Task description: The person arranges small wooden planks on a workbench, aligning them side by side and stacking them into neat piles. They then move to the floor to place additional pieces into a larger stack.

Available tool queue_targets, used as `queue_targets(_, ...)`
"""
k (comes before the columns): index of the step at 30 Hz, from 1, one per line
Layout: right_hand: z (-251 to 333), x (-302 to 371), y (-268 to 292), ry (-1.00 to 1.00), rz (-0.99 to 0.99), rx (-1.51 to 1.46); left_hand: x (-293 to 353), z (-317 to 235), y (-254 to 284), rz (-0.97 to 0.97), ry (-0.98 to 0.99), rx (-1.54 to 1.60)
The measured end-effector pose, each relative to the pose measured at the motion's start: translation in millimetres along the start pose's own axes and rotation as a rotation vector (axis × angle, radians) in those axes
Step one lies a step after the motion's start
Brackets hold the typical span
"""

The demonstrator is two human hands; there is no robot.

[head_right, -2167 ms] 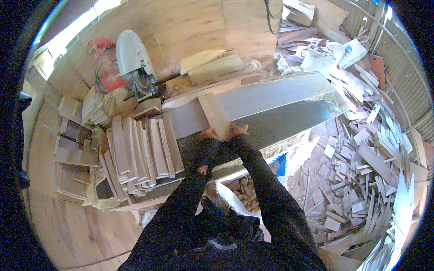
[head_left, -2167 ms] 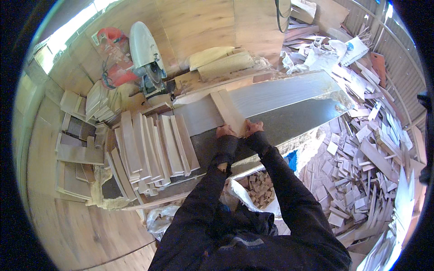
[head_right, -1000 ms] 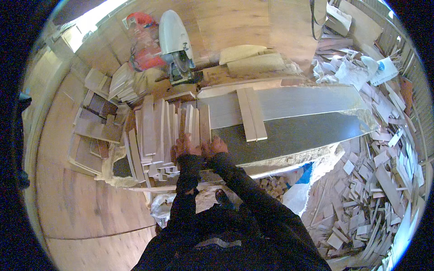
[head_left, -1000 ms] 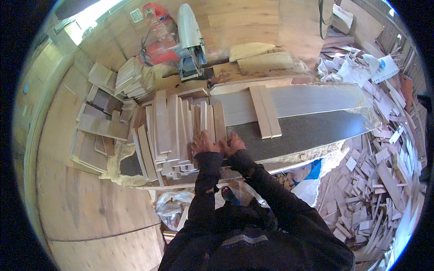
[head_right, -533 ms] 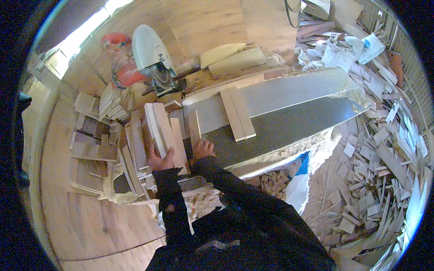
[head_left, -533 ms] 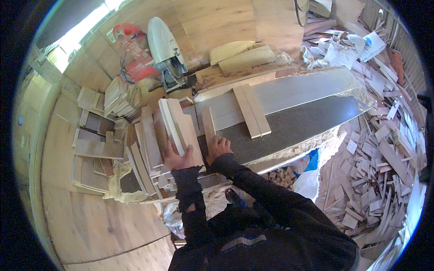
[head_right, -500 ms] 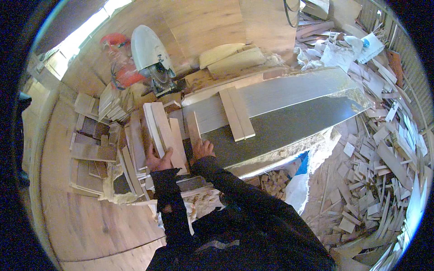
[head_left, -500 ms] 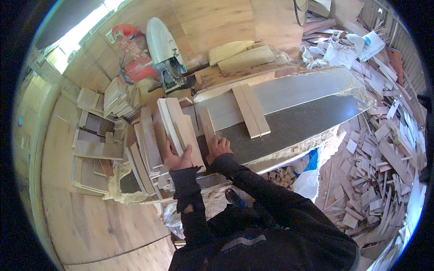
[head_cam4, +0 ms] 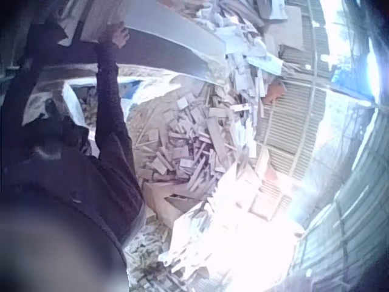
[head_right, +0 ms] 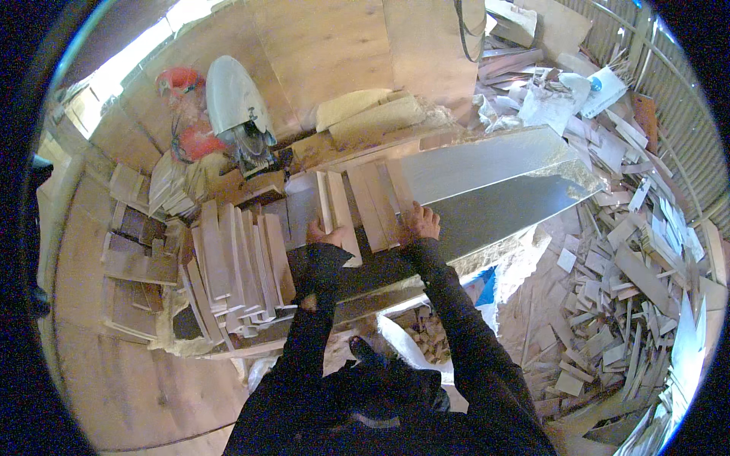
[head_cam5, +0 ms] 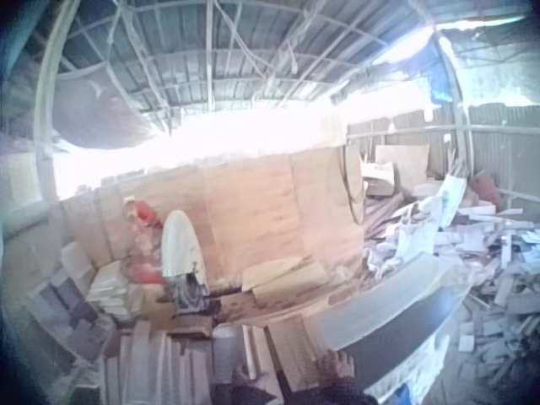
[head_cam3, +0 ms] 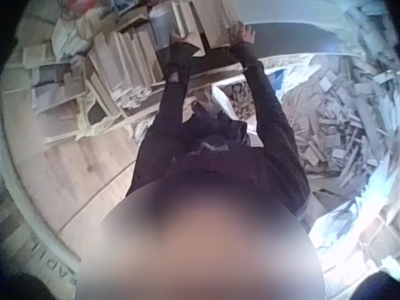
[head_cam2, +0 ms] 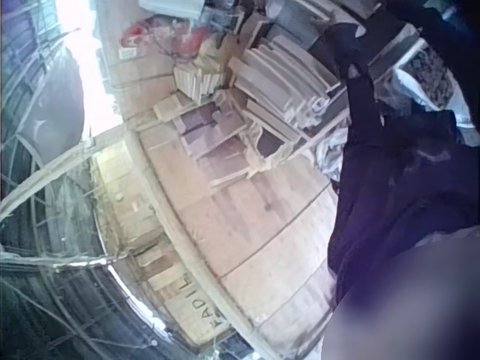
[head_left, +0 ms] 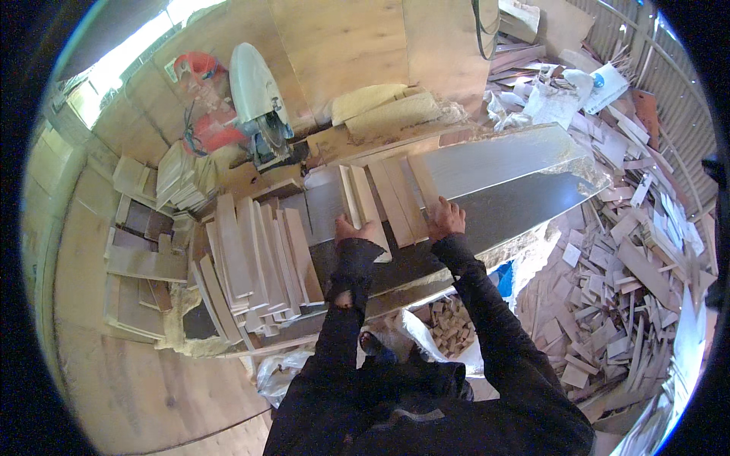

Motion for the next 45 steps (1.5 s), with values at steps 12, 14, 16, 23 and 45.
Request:
queue_targets(12, -4.1, -13.3, -13.2, 0.067, 0.155, -0.052, -25.6, 0.6, -55.0, -0.088, -0.032, -0.116)
queue_targets(14, 11.6, 0.8, -5.1, 0.244, -0.069, 0.049, -25.4, 0.6, -51.6, -0.043, 0.062, -0.152)
queue_targets(16, 29.8, 29.0, -6.5, 0.483, 0.038, 0.068, -25.8, 2.3, -45.7, -0.027, 0.092, -0.175)
queue_targets(23, 74.4, 84.4, -33.6, 0.738, 0.058, 0.197, -24.0, 26.1, -11.7, -0.065, 0.039, -0.313)
queue_targets(45, -22.7, -8.7, -24.8, -0.085, 0.331, 0.052, -58.5, 73.3, -66.5, 0.108, -0.118, 0.421)
Point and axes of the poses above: each hand's wrist, its own x-axis away from the middle knuckle, its own y-axis out of the back of the hand, z = x × y, the point moved 2 cm from there along -x, towards the middle knuckle, and after that the axes turned 3 degrees about -x, right-handed, at the moved point
